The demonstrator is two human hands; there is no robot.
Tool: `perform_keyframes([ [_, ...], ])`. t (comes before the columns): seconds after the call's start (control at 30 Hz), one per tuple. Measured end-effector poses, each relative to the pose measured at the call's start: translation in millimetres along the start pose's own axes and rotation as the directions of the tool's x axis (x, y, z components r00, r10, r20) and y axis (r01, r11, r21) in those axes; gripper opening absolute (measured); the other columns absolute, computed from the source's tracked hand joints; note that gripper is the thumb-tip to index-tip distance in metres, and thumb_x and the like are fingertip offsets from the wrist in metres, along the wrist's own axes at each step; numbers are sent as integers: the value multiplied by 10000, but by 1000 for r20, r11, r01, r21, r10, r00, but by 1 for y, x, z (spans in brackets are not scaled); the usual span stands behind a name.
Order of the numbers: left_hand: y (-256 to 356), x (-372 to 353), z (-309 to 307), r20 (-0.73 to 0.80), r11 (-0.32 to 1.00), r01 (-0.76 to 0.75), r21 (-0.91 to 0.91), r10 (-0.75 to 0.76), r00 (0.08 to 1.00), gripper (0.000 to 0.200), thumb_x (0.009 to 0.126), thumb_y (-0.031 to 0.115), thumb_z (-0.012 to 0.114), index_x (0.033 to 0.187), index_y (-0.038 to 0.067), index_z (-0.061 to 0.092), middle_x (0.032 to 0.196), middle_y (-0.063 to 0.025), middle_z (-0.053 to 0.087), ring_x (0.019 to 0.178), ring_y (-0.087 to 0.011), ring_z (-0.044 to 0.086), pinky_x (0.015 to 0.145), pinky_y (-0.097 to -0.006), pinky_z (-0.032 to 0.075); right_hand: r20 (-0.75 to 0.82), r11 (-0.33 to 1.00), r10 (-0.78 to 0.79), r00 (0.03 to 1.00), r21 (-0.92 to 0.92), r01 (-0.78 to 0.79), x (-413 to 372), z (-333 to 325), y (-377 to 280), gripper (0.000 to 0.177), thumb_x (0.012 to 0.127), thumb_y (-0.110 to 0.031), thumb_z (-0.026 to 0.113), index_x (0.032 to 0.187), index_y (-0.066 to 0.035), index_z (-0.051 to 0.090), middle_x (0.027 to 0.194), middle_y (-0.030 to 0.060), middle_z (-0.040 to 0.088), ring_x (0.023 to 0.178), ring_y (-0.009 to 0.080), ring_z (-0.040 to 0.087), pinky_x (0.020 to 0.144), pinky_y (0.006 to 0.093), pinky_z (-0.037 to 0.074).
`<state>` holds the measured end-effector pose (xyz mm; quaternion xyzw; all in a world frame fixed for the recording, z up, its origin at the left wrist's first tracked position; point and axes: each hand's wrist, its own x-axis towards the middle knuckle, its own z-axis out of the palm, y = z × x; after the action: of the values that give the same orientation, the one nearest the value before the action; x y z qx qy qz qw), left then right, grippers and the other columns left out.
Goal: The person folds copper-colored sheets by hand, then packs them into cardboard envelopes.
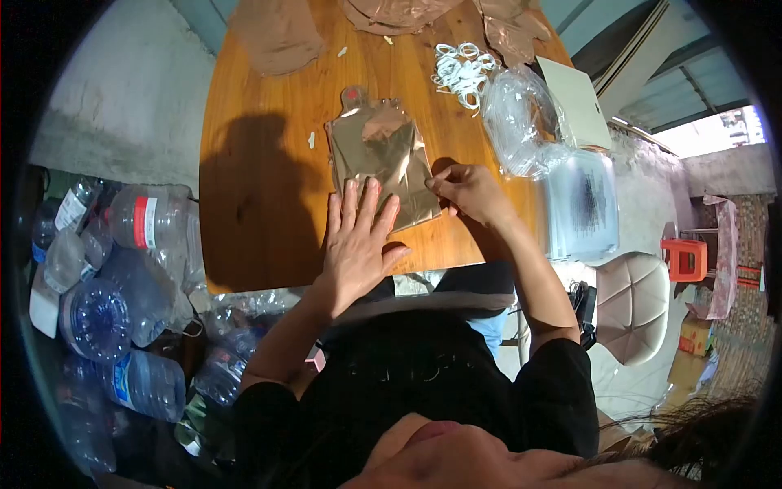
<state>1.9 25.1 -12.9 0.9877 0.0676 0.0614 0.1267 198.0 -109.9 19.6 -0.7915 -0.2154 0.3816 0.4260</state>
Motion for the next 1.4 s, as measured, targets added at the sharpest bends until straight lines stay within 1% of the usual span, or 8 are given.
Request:
perform_keyframes([
  [0.07, 1, 1, -4, -11, 1000, 21, 12, -21, 1000, 798, 852, 491, 663, 1486, 95, 385, 1583, -221, 216, 1455, -477, 149, 1154, -607, 141, -3, 1000, 17, 1000, 16, -17, 4, -1, 4, 264, 918, -244, 698, 865, 13, 673, 649, 23, 608, 537, 67, 543, 493, 220, 432],
  [0.17, -2, 4, -7, -2, 989, -143, -30, 143, 990, 797, 846, 503, 657, 1497, 136, 381, 1593, -171, 225, 1457, -459, 164, 1159, -605, 141, 34, 999, 26, 999, 31, -27, 6, -3, 8, 270, 881, -230, 723, 903, 35, 678, 672, 40, 630, 512, 79, 582, 482, 228, 456],
  [0.6, 6, 0, -8, 26, 1000, 9, -25, -8, 1000, 827, 822, 517, 673, 1488, 117, 390, 1584, -196, 232, 1440, -476, 189, 1157, -605, 137, 107, 993, -6, 994, 114, -6, 24, -2, 1, 215, 892, -202, 739, 947, -5, 673, 698, -2, 632, 536, 50, 572, 478, 200, 420],
  [0.7, 14, 13, -21, -16, 997, -67, -26, 67, 998, 815, 825, 543, 654, 1446, 63, 439, 1575, -186, 260, 1448, -438, 199, 1166, -603, 125, 106, 993, 54, 993, 98, -65, 21, -1, -5, 198, 898, -193, 732, 945, -13, 666, 697, -10, 630, 534, 47, 576, 474, 199, 418],
  [0.83, 9, 22, 1, -37, 984, -171, -47, 169, 985, 724, 852, 572, 614, 1450, 188, 476, 1590, -156, 241, 1462, -427, 154, 1143, -648, 116, 100, 997, 49, 994, 57, -55, 23, -2, -3, 231, 891, -230, 742, 953, -21, 666, 695, -8, 631, 530, 47, 578, 472, 196, 421],
  [1.07, 9, 20, 4, -21, 989, -147, -5, 147, 989, 744, 851, 587, 598, 1470, 200, 453, 1583, -155, 252, 1445, -440, 192, 1136, -661, 114, 122, 999, 39, 992, -4, -39, 38, -9, -17, 328, 870, -331, 759, 959, -24, 687, 713, 15, 650, 541, 64, 596, 482, 207, 441],
  [1.27, 11, 20, 7, -16, 992, -128, 2, 128, 992, 739, 854, 591, 589, 1471, 209, 451, 1579, -152, 261, 1446, -438, 190, 1139, -659, 105, 181, 999, 5, 983, -33, 1, 75, -20, -31, 161, 881, -161, 653, 945, -22, 699, 757, 26, 682, 592, 86, 628, 508, 201, 467],
  [1.4, 11, 19, 6, -26, 992, -123, -10, 122, 992, 735, 851, 589, 594, 1468, 214, 455, 1574, -152, 273, 1449, -433, 186, 1139, -660, 100, 157, 999, 7, 988, -42, -1, 88, -20, -25, 231, 894, -258, 713, 962, -39, 689, 793, 27, 681, 598, 67, 618, 522, 195, 466],
])
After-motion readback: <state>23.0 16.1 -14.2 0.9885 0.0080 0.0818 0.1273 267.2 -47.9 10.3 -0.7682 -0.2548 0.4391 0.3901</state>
